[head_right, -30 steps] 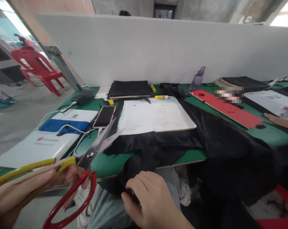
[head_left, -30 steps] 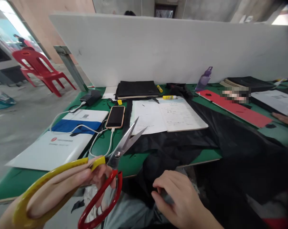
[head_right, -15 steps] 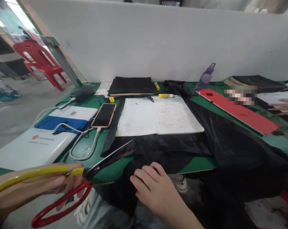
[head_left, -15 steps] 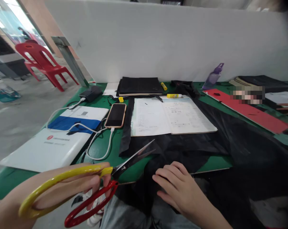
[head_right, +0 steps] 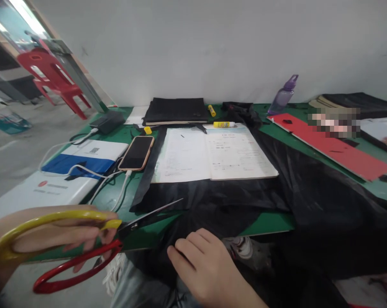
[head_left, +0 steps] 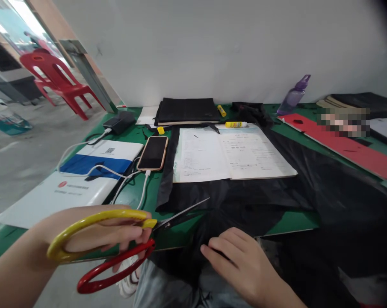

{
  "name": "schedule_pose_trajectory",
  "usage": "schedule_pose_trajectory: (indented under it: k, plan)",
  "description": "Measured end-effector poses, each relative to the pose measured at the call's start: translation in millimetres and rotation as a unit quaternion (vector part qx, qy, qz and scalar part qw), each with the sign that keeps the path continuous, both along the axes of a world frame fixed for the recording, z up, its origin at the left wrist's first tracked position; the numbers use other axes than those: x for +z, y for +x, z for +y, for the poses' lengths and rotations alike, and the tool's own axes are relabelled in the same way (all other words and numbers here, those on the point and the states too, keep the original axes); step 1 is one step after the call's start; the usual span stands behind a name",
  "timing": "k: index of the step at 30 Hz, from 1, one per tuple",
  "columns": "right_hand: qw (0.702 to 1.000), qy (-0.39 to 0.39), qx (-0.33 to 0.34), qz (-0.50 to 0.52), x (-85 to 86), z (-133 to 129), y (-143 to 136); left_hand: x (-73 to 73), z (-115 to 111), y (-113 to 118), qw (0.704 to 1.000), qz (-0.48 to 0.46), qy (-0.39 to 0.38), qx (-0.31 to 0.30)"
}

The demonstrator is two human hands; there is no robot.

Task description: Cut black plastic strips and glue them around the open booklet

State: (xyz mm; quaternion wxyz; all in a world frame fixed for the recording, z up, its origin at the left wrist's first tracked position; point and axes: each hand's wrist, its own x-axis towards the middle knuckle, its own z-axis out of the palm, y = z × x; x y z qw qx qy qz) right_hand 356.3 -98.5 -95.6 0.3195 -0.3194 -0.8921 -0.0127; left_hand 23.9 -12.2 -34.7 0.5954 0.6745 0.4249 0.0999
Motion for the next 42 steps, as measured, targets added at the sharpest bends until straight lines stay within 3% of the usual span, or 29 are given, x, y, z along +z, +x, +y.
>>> schedule_pose_trajectory:
  k: [3, 8, 13, 37, 42]
  plan:
    - [1.0, 0.008, 0.005, 0.006, 3.6, -1.4, -0.7, 13.2, 7.5, 22.3, 0.992, 0.099, -0.051, -0.066]
    - [1.0, 0.019, 0.001, 0.024, 6.5, -2.7, -3.0, 31.2, 20.2, 58.7, 0.99, 0.077, -0.008, -0.121]
    - [0.999, 0.029, -0.009, 0.03, 10.9, -3.2, -4.9, 32.0, 32.4, 76.0, 0.981, 0.089, -0.016, -0.17]
    - [0.999, 0.028, -0.005, 0.017, 9.3, -4.1, -4.5, 40.5, 62.5, 96.1, 0.96, 0.121, -0.023, -0.25]
    - [1.0, 0.024, -0.002, 0.018, 9.1, -4.2, -5.3, 44.5, 63.0, 102.7, 0.945, 0.115, 0.01, -0.306]
